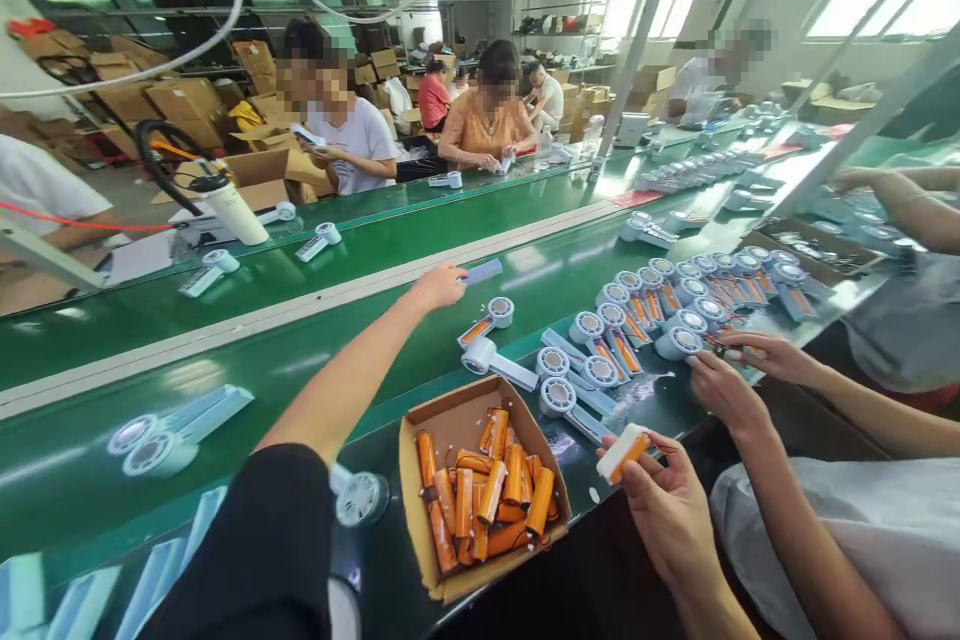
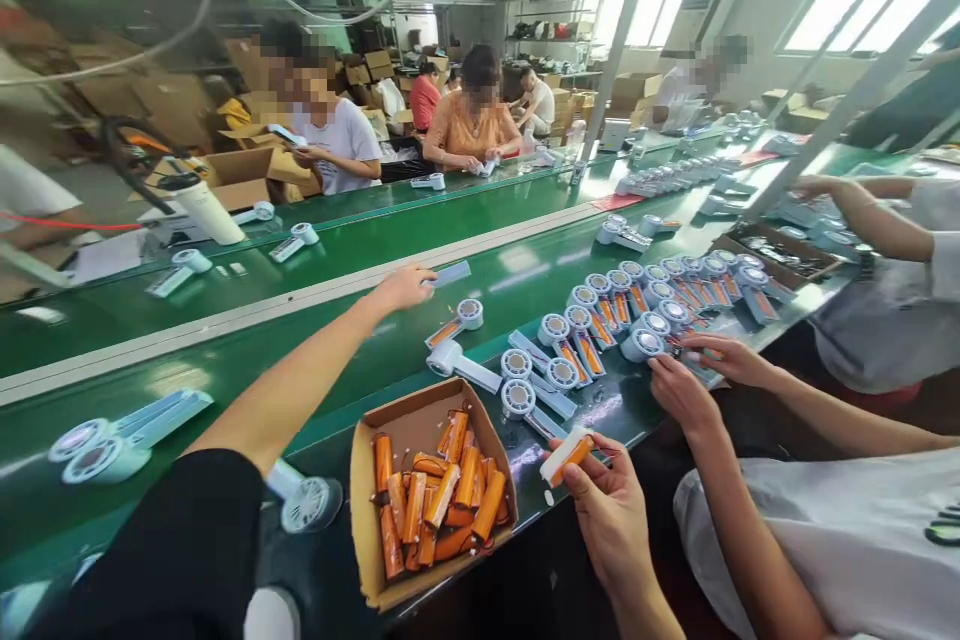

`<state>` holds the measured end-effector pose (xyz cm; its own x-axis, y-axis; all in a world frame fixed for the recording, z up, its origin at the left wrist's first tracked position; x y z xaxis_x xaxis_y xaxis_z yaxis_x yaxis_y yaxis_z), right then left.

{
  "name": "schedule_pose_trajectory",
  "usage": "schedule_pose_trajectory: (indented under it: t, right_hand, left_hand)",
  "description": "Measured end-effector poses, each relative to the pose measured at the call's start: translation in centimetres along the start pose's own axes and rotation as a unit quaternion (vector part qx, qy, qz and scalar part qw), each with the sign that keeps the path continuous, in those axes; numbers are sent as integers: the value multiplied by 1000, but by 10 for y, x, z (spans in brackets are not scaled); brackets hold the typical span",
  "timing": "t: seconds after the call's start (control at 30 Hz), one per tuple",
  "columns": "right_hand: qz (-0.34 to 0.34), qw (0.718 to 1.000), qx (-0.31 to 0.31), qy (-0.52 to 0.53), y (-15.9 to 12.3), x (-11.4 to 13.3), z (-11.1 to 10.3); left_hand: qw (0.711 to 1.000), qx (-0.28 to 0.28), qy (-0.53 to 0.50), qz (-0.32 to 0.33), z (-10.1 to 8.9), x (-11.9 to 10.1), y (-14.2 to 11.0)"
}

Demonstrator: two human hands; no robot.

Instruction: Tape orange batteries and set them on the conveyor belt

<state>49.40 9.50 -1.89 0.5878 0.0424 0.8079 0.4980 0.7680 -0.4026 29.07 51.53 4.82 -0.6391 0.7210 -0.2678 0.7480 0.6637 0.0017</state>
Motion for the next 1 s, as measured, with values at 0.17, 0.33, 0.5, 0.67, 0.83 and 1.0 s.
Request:
schedule_pose_trajectory:
  t: [0.17, 0.33, 0.5, 0.67, 0.83, 1.0]
  right_hand:
    - [-66, 986, 139, -68, 9, 21, 74]
    - [-145, 894, 307, -294, 24, 6, 231]
    - [-186, 699, 310, -617, 47, -53, 335]
    - [-216, 570, 305, -732, 52, -92, 361]
    - [-230, 445, 287, -816, 59, -108, 360]
    - [-222, 384, 283, -850, 58, -113, 363]
  left_hand:
    - [998, 58, -11, -18, 0, 68, -150]
    - [996, 59, -54, -31, 36, 74, -214]
    - [991, 23, -128, -23, 38, 77, -205]
    - [981, -55, -184, -36, 43, 81, -205]
    - [968, -98, -219, -76, 67, 84, -192]
    - [961, -113, -230, -105, 74, 89, -184]
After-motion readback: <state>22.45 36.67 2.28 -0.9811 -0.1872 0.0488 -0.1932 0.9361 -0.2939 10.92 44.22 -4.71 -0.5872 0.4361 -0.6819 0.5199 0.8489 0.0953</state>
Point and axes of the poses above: each hand's wrist, its own y-axis towards the middle knuckle, its own z-axis out of the palm, x = y × z, the point moved 7 cm from there along y, towards the middle knuckle, and after that the axes turned 13 degrees about z, right-handed, at the moved point
